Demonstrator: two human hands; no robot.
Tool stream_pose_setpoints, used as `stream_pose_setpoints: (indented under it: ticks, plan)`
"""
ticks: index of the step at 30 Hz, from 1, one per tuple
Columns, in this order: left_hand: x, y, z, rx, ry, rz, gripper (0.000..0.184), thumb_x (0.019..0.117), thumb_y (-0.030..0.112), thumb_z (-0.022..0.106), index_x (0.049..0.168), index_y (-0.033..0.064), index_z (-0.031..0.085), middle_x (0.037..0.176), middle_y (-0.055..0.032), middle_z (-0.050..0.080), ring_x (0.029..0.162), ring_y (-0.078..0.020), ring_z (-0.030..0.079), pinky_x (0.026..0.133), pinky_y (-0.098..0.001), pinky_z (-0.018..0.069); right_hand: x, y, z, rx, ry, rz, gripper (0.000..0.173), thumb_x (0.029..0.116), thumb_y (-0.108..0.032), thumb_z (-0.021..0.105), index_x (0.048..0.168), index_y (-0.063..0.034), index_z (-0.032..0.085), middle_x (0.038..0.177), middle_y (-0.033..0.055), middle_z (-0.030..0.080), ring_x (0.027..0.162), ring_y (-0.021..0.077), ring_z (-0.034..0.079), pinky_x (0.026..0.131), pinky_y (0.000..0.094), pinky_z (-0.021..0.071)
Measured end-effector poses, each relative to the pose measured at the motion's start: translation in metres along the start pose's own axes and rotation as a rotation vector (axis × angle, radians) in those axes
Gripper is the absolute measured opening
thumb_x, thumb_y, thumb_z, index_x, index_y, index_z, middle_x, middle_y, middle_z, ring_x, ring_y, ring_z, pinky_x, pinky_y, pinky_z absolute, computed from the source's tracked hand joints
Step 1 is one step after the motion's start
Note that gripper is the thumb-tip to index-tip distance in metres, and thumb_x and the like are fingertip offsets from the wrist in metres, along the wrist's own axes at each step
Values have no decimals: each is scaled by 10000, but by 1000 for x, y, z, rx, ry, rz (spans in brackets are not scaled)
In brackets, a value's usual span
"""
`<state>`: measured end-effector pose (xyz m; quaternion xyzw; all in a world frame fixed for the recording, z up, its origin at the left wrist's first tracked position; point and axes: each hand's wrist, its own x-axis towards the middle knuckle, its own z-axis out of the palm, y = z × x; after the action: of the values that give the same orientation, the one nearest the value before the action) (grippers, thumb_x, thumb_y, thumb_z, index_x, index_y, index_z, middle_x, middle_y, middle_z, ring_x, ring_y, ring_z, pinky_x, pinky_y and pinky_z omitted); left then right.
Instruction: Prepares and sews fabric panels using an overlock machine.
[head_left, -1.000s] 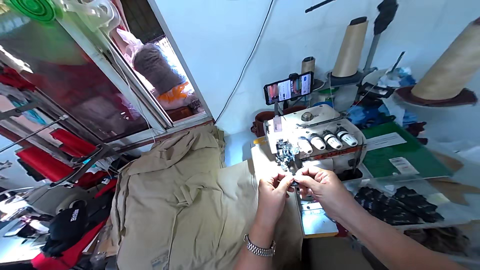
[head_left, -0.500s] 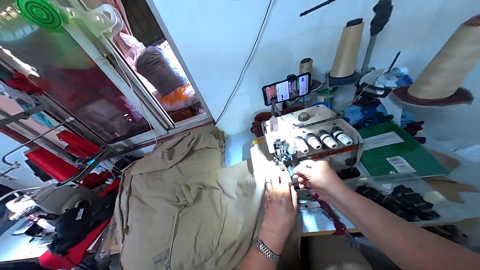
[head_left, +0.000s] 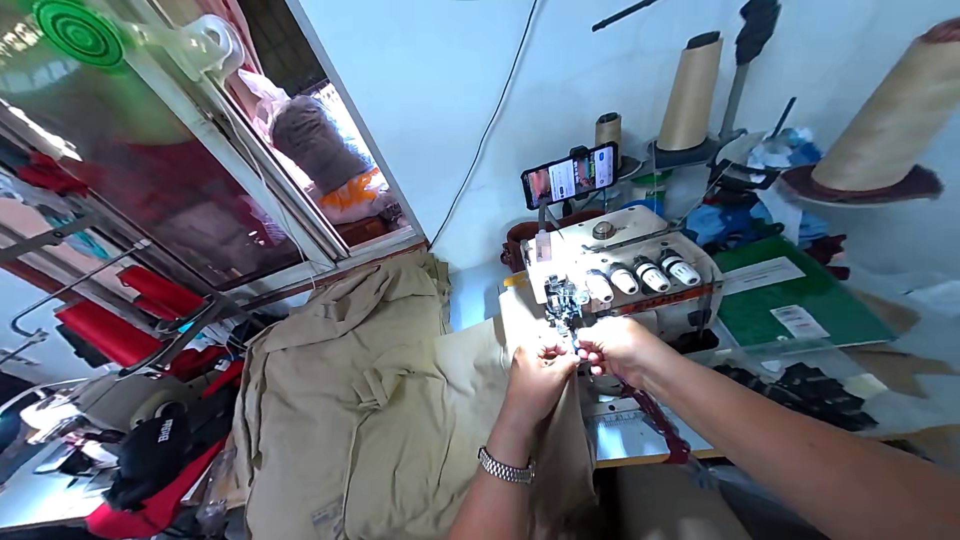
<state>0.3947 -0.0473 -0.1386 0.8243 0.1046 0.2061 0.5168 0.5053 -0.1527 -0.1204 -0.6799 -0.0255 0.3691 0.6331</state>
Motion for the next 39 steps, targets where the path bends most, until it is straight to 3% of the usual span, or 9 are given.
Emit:
stream_pose_setpoints:
  ticks: [3, 9, 22, 25, 27, 30, 32, 36, 39]
  plan:
    - [-1, -3, 1, 26, 3, 20, 92, 922, 34, 712, 831, 33, 693, 861, -42, 654, 726, -91, 600, 664, -251, 518, 2, 3, 5, 19, 56, -17, 174, 1024, -81, 575, 858, -39, 546, 598, 13, 505, 427, 75, 452, 414, 211, 419]
    - [-1, -1, -5, -62, -19, -31, 101, 936, 26, 697, 835, 28, 685, 750, -38, 636, 640, -84, 563, 598, -240, 476, 5, 12, 13, 28, 144, -75, 180, 994, -44, 607, 828, -21, 542, 604, 32, 483, 424, 97, 451, 403, 237, 430]
    - [0, -2, -8, -134, -32, -48, 107, 945, 17, 672, 841, 30, 695, 884, -49, 678, 747, -98, 604, 666, -255, 506, 10, 16, 15, 31, 144, -111, 185, 969, -28, 616, 788, -12, 583, 599, 46, 507, 437, 111, 472, 417, 245, 441]
    - [-2, -5, -4, 34, -47, 11, 135, 956, 56, 673, 827, 33, 703, 1028, -54, 700, 839, -97, 638, 737, -267, 537, 12, 18, 13, 5, 135, -147, 181, 971, -39, 628, 794, -10, 602, 595, 46, 520, 427, 103, 470, 406, 235, 433]
    - [-8, -9, 4, 266, -27, 109, 114, 952, 78, 663, 878, 40, 742, 1132, -67, 698, 970, -125, 655, 846, -322, 546, 11, 28, 10, -99, 178, -270, 129, 979, -60, 653, 864, -2, 662, 661, 56, 564, 492, 108, 497, 466, 263, 454]
    - [-25, -22, 18, 537, 19, 272, 164, 942, 50, 613, 1029, 41, 752, 1264, -113, 688, 1218, -261, 626, 1037, -487, 487, 2, 73, 7, -215, 252, -671, 101, 972, -56, 636, 1036, 22, 643, 887, 134, 648, 744, 221, 637, 685, 434, 560]
    - [-33, -33, 26, 629, 61, 348, 193, 945, 37, 578, 1041, 48, 746, 1343, -105, 656, 1298, -279, 580, 1087, -501, 452, 2, 115, 10, -219, 272, -855, 159, 937, -126, 589, 1059, -24, 597, 914, 65, 626, 788, 151, 626, 689, 343, 548]
    - [-40, -41, 38, 711, 128, 374, 174, 915, 5, 578, 941, 65, 739, 1407, -78, 624, 1362, -277, 528, 1115, -475, 430, 3, 171, 19, -148, 186, -953, 202, 911, -110, 626, 1095, -31, 647, 957, 26, 711, 883, 66, 693, 801, 232, 589]
    - [-39, -45, 44, 758, 169, 404, 181, 875, -23, 604, 944, 63, 748, 1413, -88, 627, 1358, -291, 539, 1122, -496, 417, -7, 179, 22, -158, 306, -1026, 288, 872, -53, 596, 1154, 4, 601, 948, 32, 725, 820, 15, 686, 740, 169, 572]
